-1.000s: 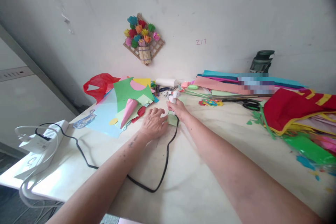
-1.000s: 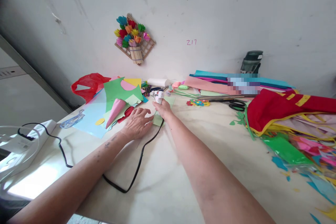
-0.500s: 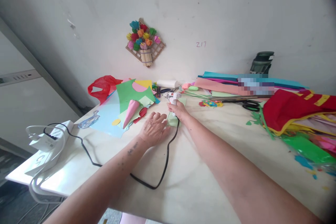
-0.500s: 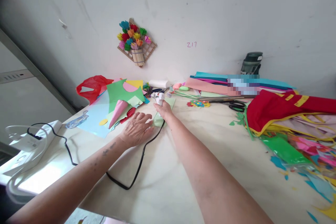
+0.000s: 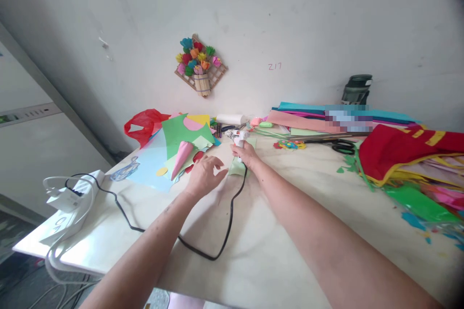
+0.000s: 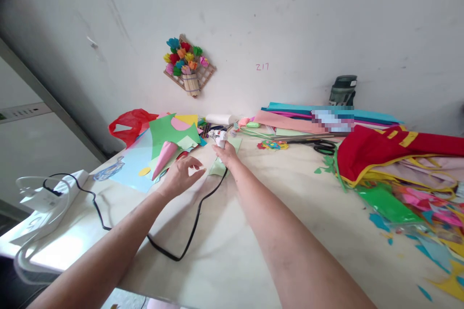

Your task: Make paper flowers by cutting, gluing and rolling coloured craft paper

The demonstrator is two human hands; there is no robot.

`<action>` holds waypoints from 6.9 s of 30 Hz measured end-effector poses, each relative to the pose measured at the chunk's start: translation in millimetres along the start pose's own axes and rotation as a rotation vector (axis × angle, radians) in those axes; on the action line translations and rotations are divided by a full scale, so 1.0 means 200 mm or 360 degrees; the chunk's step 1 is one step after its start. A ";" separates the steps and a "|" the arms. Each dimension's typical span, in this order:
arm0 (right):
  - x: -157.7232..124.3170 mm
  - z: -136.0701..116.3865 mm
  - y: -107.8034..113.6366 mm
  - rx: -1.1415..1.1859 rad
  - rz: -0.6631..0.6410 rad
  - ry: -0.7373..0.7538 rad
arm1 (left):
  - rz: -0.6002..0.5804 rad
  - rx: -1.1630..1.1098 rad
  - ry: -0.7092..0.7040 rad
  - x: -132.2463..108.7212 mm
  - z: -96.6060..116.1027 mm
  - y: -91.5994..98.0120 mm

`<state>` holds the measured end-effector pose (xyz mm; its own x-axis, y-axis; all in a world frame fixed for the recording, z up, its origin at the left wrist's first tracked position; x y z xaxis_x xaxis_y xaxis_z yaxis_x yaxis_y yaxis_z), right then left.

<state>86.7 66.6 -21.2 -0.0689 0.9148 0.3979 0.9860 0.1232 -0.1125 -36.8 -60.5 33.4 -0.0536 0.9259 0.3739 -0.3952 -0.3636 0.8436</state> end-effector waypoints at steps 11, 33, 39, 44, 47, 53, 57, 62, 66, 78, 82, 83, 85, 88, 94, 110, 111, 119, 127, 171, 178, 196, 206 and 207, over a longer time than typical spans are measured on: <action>-0.06 -0.20 0.01 0.0140 -0.0079 -0.0045 | -0.0234 -0.1046 0.0790 0.16 -0.19 -0.17; -0.17 -0.28 -0.18 -0.1713 -0.0683 0.0346 | 0.0153 -0.1829 0.1171 0.23 -0.27 0.02; -0.19 -0.28 -0.27 -0.1859 -0.0783 0.0199 | 0.0199 -0.1935 0.1124 0.24 -0.23 0.06; -0.18 -0.26 -0.34 -0.1670 -0.0775 -0.0027 | 0.0231 -0.2045 0.1178 0.26 -0.18 0.11; -0.18 -0.26 -0.37 -0.1599 -0.0801 0.0031 | 0.0181 -0.2116 0.1107 0.28 -0.11 0.16; -0.17 -0.33 -0.31 -0.1800 -0.0769 0.0293 | 0.0096 -0.2224 0.0969 0.32 0.04 0.19; -0.11 -0.36 -0.18 -0.1485 -0.0434 0.0187 | -0.0088 -0.2368 0.0910 0.30 0.14 0.13; -0.03 -0.35 -0.02 -0.1119 -0.0108 0.0225 | -0.0296 -0.2332 0.0840 0.26 0.20 0.07; -0.01 -0.31 0.07 -0.1080 -0.0122 0.0260 | -0.0361 -0.2189 0.1029 0.25 0.14 0.03; -0.13 -0.35 0.17 -0.0757 -0.0205 -0.0032 | -0.0620 -0.2193 0.1017 0.27 0.15 -0.10; -0.17 -0.39 0.19 -0.0256 -0.0354 -0.0077 | -0.0689 -0.2180 0.1028 0.28 0.20 -0.14; -0.17 -0.40 0.19 -0.0218 -0.0395 -0.0041 | -0.0705 -0.2171 0.1031 0.28 0.20 -0.15; -0.18 -0.40 0.20 -0.0235 -0.0436 0.0070 | -0.0744 -0.2155 0.1029 0.29 0.22 -0.16; -0.18 -0.38 0.22 -0.0349 -0.0373 0.0237 | -0.0809 -0.2162 0.1032 0.29 0.24 -0.16; -0.18 -0.34 0.29 -0.0464 -0.0095 0.0345 | -0.1217 -0.2162 0.1009 0.25 0.32 -0.11; -0.20 -0.35 0.45 -0.1036 -0.0243 -0.0485 | -0.0377 -0.0698 0.0784 0.29 0.13 -0.09; -0.21 -0.34 0.42 -0.0938 -0.0326 -0.0594 | -0.0301 -0.0585 0.0730 0.29 0.12 -0.10; -0.22 -0.25 0.19 -0.0977 -0.0356 -0.0725 | -0.0159 0.0183 0.0184 0.25 0.10 -0.16; -0.21 -0.29 0.35 -0.0132 -0.0072 -0.0537 | -0.0147 0.0399 0.0074 0.26 0.13 -0.15; -0.32 -0.36 0.44 0.0058 -0.0169 -0.0236 | -0.0487 -0.2230 0.0702 0.20 0.40 -0.44; -0.33 -0.37 0.42 0.0054 -0.0154 -0.0283 | -0.0460 -0.2413 0.0672 0.20 0.40 -0.43; -0.30 -0.36 0.50 0.0387 -0.0221 -0.0398 | -0.0211 -0.2298 0.0803 0.24 0.33 -0.41; -0.31 -0.34 0.46 0.0083 -0.0085 -0.0301 | -0.0325 -0.2272 0.0768 0.21 0.39 -0.42; -0.31 -0.34 0.46 0.0075 -0.0079 -0.0270 | -0.0341 -0.2284 0.0786 0.20 0.39 -0.42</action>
<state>192.5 -5.1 5.7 -0.1461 0.9585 0.2450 0.9727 0.1843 -0.1409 66.2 -0.6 7.7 -0.0571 0.9924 -0.1089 -0.9441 -0.0891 -0.3173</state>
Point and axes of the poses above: each hand's wrist, its own x-axis towards the middle knuckle, its own y-axis out of the back of the hand, z = x × y, the point moved 2 cm from there along x, towards the middle knuckle, and after that the axes turned 15 degrees about y, right-handed, at the moved point
